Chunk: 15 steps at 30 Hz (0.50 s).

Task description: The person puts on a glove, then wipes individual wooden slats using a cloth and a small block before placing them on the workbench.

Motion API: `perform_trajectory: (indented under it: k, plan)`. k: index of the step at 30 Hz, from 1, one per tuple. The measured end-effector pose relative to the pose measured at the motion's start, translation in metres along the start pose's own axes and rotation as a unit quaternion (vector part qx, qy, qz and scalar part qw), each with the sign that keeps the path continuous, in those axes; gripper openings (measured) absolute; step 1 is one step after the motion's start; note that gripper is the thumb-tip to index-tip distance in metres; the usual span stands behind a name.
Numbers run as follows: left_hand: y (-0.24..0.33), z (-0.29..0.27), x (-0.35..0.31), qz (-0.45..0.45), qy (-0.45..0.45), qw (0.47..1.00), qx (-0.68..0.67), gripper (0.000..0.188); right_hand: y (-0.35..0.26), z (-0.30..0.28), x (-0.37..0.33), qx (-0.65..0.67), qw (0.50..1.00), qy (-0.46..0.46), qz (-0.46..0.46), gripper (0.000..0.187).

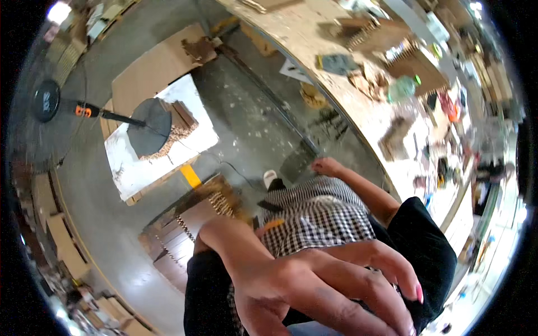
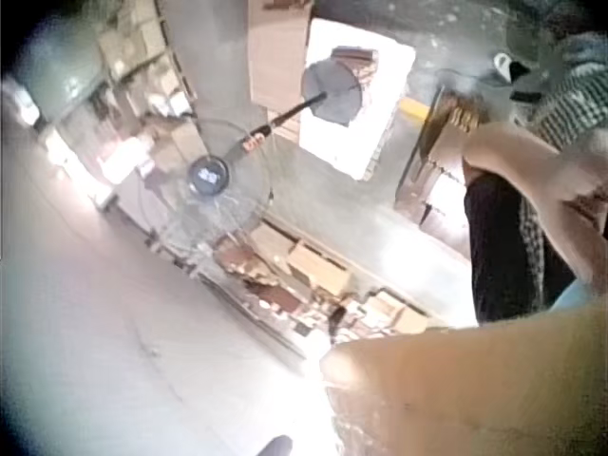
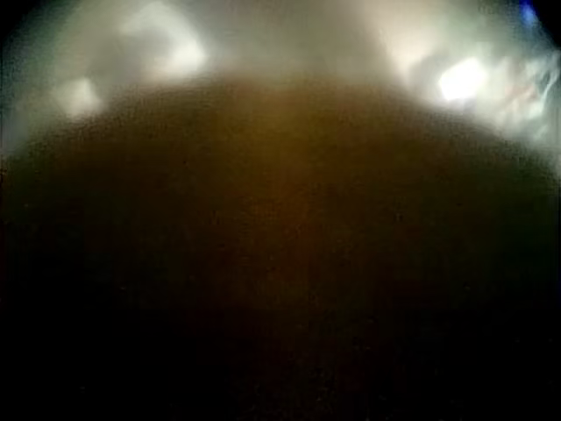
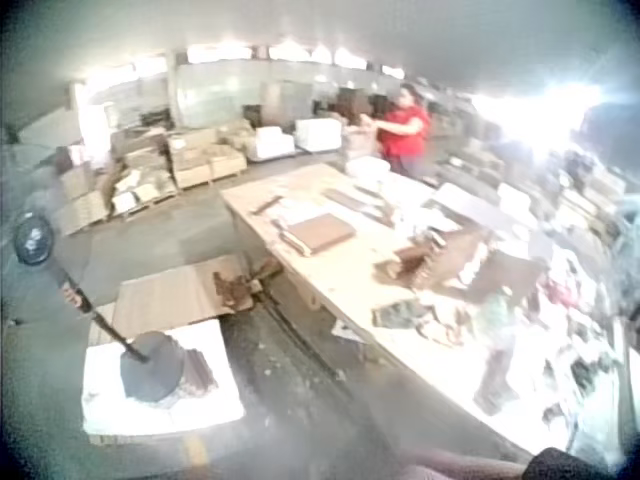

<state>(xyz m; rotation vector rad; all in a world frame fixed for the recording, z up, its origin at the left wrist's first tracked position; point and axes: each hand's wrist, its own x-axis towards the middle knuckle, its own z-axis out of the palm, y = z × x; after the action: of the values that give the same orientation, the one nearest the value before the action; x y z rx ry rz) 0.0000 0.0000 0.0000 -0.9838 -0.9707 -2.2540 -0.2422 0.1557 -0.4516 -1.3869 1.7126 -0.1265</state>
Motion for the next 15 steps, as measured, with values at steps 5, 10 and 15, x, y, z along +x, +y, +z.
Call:
perform_trajectory:
  k: [5, 10, 15]
  plan:
    - [-0.062, 0.001, 0.051, -0.003, 0.009, 0.993, -0.116, 0.055, 0.019, -0.010, -0.105, 0.045, 0.989, 0.104, 0.091, 0.025]
    - [-0.093, -0.018, 0.093, -0.121, -0.090, 0.978, -0.145, 0.052, 0.014, -0.016, -0.153, 0.036, 0.988, 0.134, 0.063, 0.024]
    - [-0.189, -0.125, 0.110, -0.081, -0.331, 0.938, -0.058, 0.052, 0.036, -0.097, -0.158, 0.061, 0.944, 0.325, 0.027, 0.017]
